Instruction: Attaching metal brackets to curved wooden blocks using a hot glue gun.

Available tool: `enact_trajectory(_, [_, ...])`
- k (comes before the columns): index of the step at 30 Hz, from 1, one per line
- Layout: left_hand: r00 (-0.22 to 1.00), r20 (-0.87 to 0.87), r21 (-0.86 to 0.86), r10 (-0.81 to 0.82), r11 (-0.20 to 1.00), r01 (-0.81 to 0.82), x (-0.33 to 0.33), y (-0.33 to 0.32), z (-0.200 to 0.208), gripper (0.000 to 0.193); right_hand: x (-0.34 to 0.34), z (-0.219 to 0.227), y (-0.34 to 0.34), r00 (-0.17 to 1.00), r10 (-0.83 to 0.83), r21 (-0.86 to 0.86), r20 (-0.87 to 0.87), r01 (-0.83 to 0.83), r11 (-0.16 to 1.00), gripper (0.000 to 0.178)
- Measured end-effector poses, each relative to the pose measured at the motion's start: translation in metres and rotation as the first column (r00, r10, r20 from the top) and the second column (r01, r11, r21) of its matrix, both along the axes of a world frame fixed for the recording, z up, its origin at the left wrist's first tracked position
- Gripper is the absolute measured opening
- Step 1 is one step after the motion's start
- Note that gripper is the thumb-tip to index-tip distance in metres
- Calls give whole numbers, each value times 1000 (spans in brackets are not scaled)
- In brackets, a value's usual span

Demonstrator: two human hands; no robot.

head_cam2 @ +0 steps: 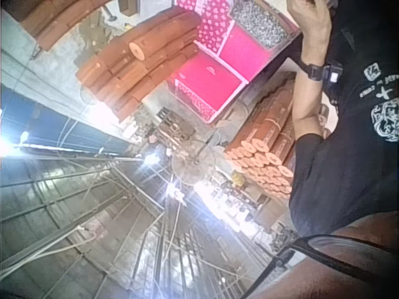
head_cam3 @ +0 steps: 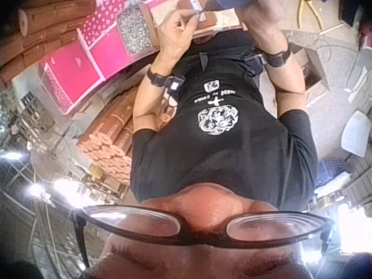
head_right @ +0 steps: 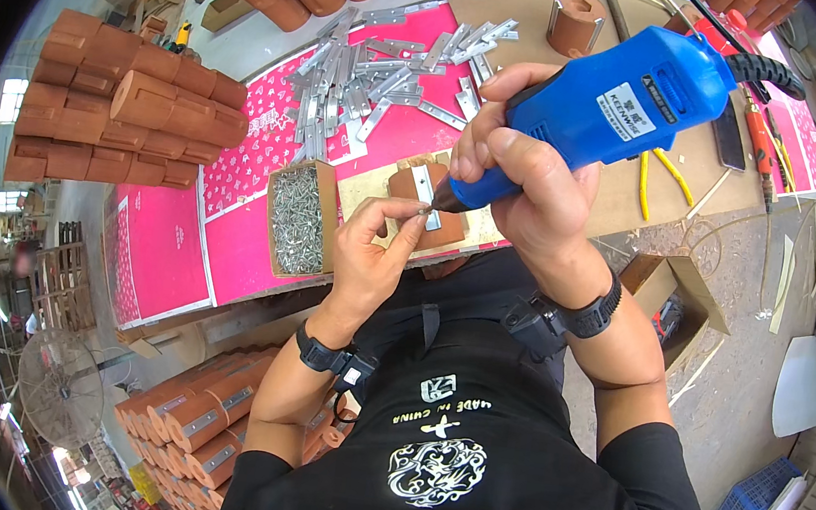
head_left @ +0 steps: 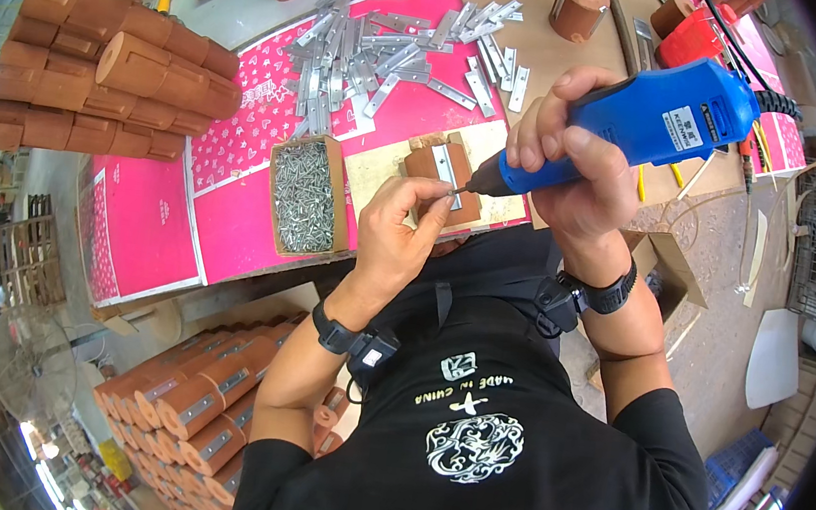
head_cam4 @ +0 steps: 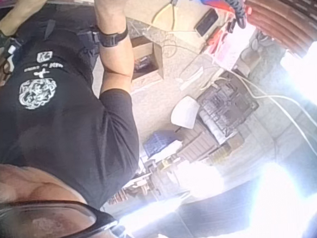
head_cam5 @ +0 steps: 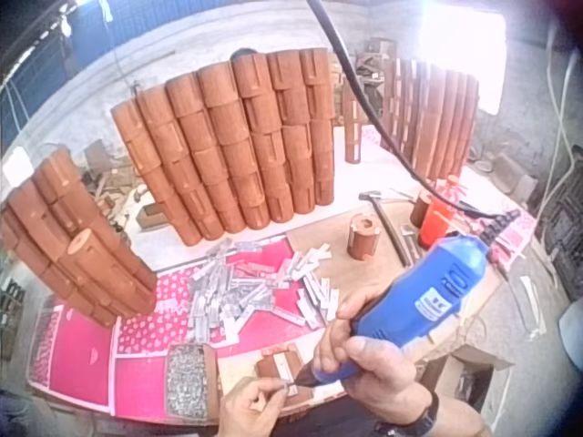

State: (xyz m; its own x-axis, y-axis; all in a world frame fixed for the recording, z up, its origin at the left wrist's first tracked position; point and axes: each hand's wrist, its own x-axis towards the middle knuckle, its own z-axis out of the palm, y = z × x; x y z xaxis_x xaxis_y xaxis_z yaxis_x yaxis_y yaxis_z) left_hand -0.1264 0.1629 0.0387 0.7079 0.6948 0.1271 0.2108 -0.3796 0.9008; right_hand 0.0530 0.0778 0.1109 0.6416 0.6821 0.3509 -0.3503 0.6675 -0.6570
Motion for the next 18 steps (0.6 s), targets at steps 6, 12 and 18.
enact_trajectory(6, [993,94,173,-74,983,57,2,4,1,10,-1,6,-4,1000,-11,4,-17,11,1000,35])
enact_trajectory(12, [992,97,219,-85,974,62,2,1,3,11,-4,4,-4,1000,3,-36,11,-3,999,35])
enact_trajectory(18, [994,89,252,-68,967,43,6,0,-2,9,-7,1,-3,998,43,-69,38,-40,997,34])
